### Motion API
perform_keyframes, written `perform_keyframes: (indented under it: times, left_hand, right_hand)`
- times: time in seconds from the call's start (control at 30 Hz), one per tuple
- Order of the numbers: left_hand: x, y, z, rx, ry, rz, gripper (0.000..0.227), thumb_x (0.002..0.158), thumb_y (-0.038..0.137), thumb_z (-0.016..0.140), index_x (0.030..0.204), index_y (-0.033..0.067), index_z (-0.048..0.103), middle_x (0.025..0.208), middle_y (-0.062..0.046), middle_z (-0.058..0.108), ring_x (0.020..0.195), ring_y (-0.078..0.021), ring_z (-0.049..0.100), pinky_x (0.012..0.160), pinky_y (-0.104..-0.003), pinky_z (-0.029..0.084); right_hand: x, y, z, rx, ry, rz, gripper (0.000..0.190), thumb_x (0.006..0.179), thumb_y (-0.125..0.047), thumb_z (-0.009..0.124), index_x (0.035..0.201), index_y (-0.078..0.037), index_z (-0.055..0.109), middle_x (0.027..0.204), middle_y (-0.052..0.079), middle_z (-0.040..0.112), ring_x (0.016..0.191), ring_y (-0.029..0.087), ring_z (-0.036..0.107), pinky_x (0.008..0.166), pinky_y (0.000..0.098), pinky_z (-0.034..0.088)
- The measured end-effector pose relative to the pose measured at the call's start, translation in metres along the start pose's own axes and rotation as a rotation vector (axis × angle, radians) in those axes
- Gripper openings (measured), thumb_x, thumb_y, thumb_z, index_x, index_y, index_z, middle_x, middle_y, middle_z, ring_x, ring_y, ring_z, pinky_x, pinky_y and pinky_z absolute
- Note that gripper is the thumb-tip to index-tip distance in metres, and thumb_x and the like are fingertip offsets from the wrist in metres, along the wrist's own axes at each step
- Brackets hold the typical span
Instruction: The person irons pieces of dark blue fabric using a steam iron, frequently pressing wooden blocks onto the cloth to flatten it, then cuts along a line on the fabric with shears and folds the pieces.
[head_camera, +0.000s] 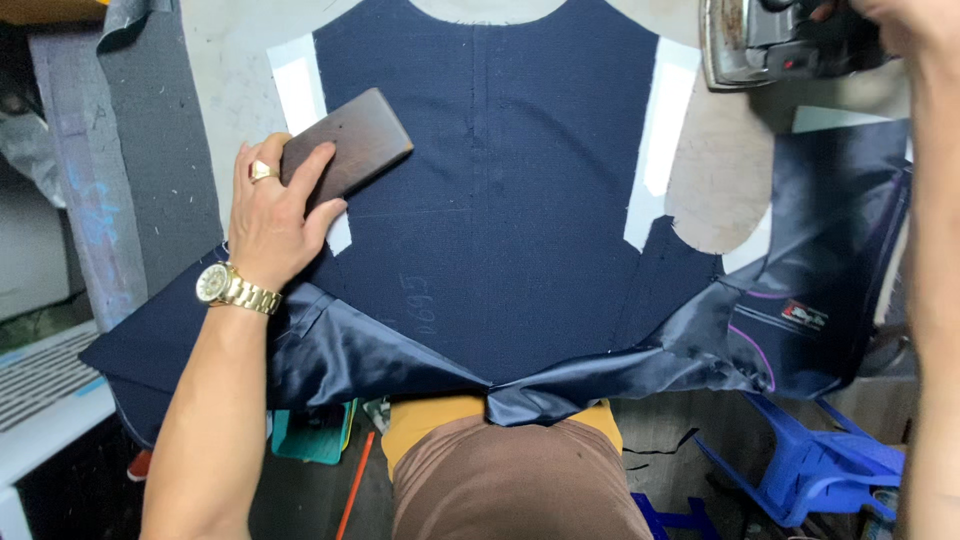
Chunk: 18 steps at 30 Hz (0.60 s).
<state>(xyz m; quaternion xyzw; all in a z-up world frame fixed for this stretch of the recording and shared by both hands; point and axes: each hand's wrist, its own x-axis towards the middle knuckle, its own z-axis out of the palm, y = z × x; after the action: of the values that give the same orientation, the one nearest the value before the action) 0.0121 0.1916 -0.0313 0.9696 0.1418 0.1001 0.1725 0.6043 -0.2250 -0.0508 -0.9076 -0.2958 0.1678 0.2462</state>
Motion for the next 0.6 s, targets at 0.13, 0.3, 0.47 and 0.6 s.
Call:
perform_keyframes:
  times: [0.13,0.3,0.47,0.6]
  left_hand:
    - [-0.006,-0.042,-0.007,0.071,0.091,0.011,0.051,0.092,0.017,0.079,0.139,0.003,0.066,0.13,-0.028,0.05,0.104,-0.0486,0.049,0.092,-0.06,0.046]
    - [-0.016,-0.101,-0.003,0.091,0.143,-0.008,0.057,0.094,0.029,0.085,0.145,0.0091,0.071,0.138,-0.031,0.054,0.116,-0.0523,0.055,0.104,-0.061,0.04]
    - [-0.019,-0.119,0.004,0.189,0.307,0.114,0.054,0.093,0.037,0.083,0.14,0.0102,0.079,0.134,-0.027,0.066,0.112,-0.0422,0.065,0.093,-0.054,0.043]
    - [-0.019,-0.115,0.008,0.204,0.397,0.097,0.05,0.09,0.039,0.084,0.134,0.0149,0.08,0.13,-0.02,0.066,0.109,-0.0387,0.066,0.092,-0.051,0.045]
  right_hand:
    - [-0.047,-0.056,0.003,0.261,-0.009,0.301,0.015,0.115,-0.019,0.046,0.102,-0.02,0.055,0.08,-0.001,0.056,0.066,0.01,0.059,0.058,0.0249,0.05]
    - [-0.198,-0.258,0.004,0.409,0.179,0.238,0.041,0.133,-0.028,0.056,0.101,-0.014,0.035,0.071,0.011,0.048,0.05,0.017,0.052,0.036,0.0351,0.047]
    - [-0.263,-0.339,0.083,0.174,0.047,0.412,0.034,0.11,-0.039,0.059,0.085,-0.016,0.057,0.061,-0.005,0.042,0.049,0.008,0.038,0.042,0.0312,0.034]
    - [-0.27,-0.366,0.145,-0.092,0.018,0.338,0.05,0.102,-0.053,0.052,0.09,-0.006,0.06,0.085,0.022,0.066,0.082,0.045,0.061,0.074,0.0527,0.041]
